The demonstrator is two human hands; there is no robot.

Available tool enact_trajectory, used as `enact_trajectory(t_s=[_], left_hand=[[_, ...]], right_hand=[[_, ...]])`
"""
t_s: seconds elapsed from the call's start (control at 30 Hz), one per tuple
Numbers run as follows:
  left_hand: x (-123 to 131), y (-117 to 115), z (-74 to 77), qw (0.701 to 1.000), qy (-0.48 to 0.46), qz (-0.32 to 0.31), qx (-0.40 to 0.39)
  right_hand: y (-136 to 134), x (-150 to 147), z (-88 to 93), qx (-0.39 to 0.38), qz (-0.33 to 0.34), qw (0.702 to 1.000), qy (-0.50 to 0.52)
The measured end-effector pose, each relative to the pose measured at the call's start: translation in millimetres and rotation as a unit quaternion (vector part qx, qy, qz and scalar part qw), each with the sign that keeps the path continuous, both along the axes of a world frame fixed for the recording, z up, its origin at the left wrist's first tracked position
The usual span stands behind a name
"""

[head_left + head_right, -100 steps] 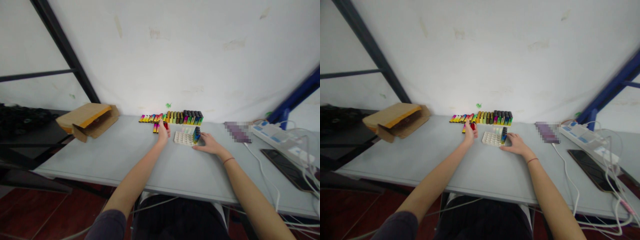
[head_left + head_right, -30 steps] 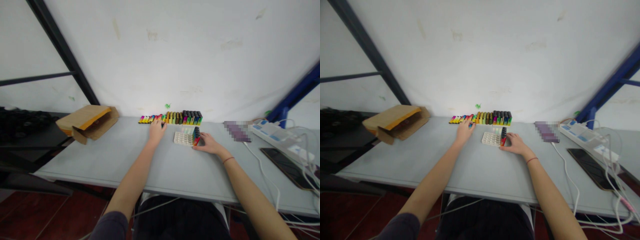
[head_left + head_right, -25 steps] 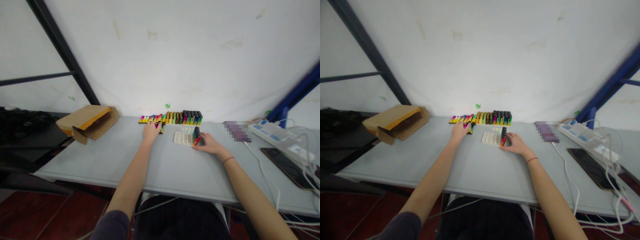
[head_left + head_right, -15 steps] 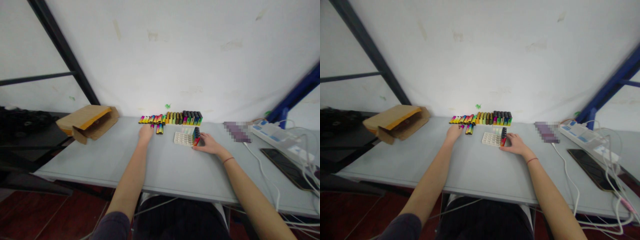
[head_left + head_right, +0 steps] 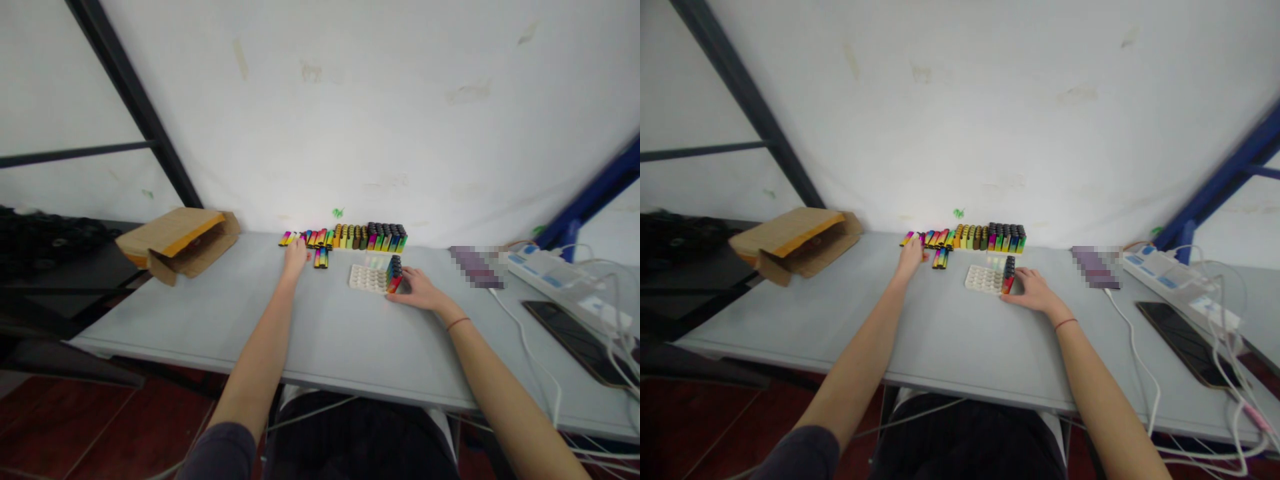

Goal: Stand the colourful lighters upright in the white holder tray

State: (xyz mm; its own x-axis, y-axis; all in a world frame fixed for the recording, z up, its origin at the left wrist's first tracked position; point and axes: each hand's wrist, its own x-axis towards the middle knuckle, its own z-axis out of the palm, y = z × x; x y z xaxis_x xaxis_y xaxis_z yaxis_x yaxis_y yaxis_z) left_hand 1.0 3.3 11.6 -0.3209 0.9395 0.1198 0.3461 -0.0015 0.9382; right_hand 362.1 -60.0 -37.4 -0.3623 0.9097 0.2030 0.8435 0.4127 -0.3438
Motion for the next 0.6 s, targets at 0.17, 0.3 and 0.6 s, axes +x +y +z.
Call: enact_trajectory(t_s=[0.17, 0.3, 0.6], left_hand=[[33.5, -11.3, 17.3, 0.948, -0.309, -0.064, -0.040], [54.8, -26.3, 21.5, 0.914, -0.378, -0.133, -0.070], [83.8, -40.5, 12.6, 0.906, -0.395, -0.123, -0.089]], right_hand=[[-0.6, -0.1, 2.1, -0.002, 0.003, 1.000, 0.000], [-1.0, -0.1, 4.0, -0.014, -0.002, 1.000, -0.005], [0.7, 1.1, 1.5, -0.003, 0.003, 1.000, 0.001]])
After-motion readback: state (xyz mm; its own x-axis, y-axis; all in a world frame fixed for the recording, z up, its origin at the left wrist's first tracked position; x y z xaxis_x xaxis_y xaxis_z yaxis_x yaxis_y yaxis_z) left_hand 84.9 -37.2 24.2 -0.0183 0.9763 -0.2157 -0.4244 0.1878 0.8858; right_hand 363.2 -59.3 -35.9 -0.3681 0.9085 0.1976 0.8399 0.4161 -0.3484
